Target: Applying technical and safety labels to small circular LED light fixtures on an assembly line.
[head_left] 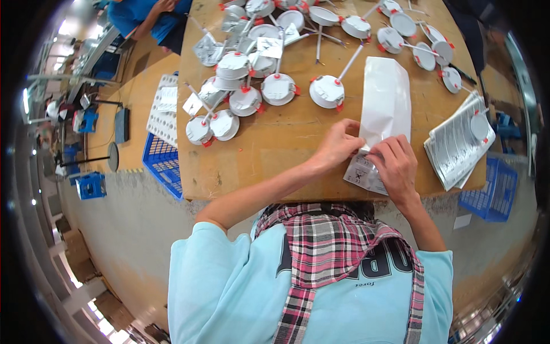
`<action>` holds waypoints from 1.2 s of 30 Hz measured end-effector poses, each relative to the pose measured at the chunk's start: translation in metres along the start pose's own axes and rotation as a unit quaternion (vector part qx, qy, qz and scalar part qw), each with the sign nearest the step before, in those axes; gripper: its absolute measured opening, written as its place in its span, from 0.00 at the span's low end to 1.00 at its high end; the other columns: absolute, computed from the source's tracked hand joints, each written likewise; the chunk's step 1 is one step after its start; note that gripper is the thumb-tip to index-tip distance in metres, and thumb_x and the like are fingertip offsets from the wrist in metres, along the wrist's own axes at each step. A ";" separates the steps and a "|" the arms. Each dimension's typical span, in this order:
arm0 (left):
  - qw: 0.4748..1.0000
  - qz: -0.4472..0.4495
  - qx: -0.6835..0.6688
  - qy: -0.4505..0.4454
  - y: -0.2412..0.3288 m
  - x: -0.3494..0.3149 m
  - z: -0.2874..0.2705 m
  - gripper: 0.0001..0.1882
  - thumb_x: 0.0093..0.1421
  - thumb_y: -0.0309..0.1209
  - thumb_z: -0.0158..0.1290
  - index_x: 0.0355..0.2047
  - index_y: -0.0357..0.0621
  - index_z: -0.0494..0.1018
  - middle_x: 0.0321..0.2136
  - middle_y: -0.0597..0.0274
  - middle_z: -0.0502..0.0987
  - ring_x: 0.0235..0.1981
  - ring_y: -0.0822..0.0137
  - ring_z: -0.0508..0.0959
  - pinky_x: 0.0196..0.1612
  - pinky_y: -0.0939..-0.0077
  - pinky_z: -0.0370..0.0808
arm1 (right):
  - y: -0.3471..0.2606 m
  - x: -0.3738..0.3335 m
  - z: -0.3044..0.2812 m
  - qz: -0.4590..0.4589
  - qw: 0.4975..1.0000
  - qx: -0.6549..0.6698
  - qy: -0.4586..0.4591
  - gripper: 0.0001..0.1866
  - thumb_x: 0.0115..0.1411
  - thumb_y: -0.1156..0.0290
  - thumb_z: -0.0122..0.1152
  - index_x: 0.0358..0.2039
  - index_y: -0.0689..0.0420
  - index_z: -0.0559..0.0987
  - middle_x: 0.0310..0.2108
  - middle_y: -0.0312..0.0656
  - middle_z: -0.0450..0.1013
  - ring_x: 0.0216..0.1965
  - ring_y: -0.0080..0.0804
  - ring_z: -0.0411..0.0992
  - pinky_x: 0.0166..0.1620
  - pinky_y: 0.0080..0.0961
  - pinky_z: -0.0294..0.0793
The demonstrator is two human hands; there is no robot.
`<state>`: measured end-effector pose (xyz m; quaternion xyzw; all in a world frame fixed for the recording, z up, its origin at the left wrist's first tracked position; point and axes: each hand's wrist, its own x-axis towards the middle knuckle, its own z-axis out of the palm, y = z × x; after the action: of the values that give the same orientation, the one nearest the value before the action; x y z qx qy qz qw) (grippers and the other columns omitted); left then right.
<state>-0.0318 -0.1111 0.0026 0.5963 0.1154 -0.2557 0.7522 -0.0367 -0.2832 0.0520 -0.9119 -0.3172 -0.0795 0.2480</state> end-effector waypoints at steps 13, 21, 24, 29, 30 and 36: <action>0.999 0.023 0.044 -0.014 0.000 0.001 -0.001 0.22 0.56 0.30 0.52 0.48 0.30 0.63 0.19 0.65 0.75 0.22 0.79 0.72 0.27 0.82 0.71 | -0.001 0.001 -0.001 0.038 0.998 0.042 -0.013 0.10 0.42 0.76 0.66 0.25 0.57 0.73 0.28 0.38 0.66 0.34 0.37 0.65 0.36 0.31 0.67; 0.987 0.077 0.140 0.017 0.007 -0.005 0.000 0.19 0.56 0.29 0.52 0.46 0.30 0.66 0.18 0.62 0.76 0.20 0.77 0.73 0.27 0.79 0.71 | 0.009 -0.007 -0.006 -0.029 0.994 0.108 -0.018 0.08 0.44 0.78 0.64 0.25 0.58 0.73 0.28 0.38 0.68 0.36 0.36 0.66 0.39 0.29 0.67; 0.966 0.123 0.216 0.068 0.007 -0.006 -0.002 0.18 0.55 0.29 0.51 0.44 0.29 0.67 0.17 0.58 0.77 0.19 0.75 0.73 0.26 0.75 0.70 | 0.019 -0.014 -0.024 0.070 0.934 0.344 0.068 0.07 0.46 0.81 0.60 0.24 0.56 0.71 0.29 0.36 0.69 0.36 0.31 0.66 0.50 0.35 0.65; 0.942 0.158 0.274 0.115 0.002 -0.011 0.014 0.19 0.55 0.29 0.51 0.46 0.31 0.66 0.18 0.51 0.77 0.18 0.64 0.76 0.26 0.69 0.71 | 0.085 -0.045 -0.081 0.141 0.684 0.638 0.324 0.05 0.55 0.75 0.56 0.28 0.56 0.68 0.32 0.39 0.68 0.39 0.31 0.66 0.57 0.36 0.59; 0.936 0.175 0.285 0.115 -0.002 -0.013 0.017 0.21 0.56 0.31 0.51 0.47 0.31 0.65 0.17 0.51 0.77 0.17 0.61 0.75 0.26 0.67 0.71 | 0.093 -0.046 -0.097 0.095 0.659 0.669 0.330 0.04 0.56 0.76 0.54 0.28 0.57 0.68 0.32 0.40 0.67 0.39 0.30 0.65 0.58 0.35 0.57; 0.832 0.238 0.480 0.143 0.021 -0.024 0.039 0.28 0.53 0.37 0.57 0.50 0.36 0.62 0.29 0.47 0.73 0.31 0.53 0.74 0.37 0.64 0.70 | 0.051 -0.023 -0.100 0.288 0.836 0.376 0.277 0.03 0.58 0.76 0.53 0.33 0.59 0.71 0.33 0.34 0.67 0.39 0.19 0.64 0.48 0.18 0.61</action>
<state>-0.0462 -0.1394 0.0420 0.9212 -0.0610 -0.0036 0.3842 -0.0221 -0.3804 0.1105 -0.7387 0.0363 -0.1280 0.6608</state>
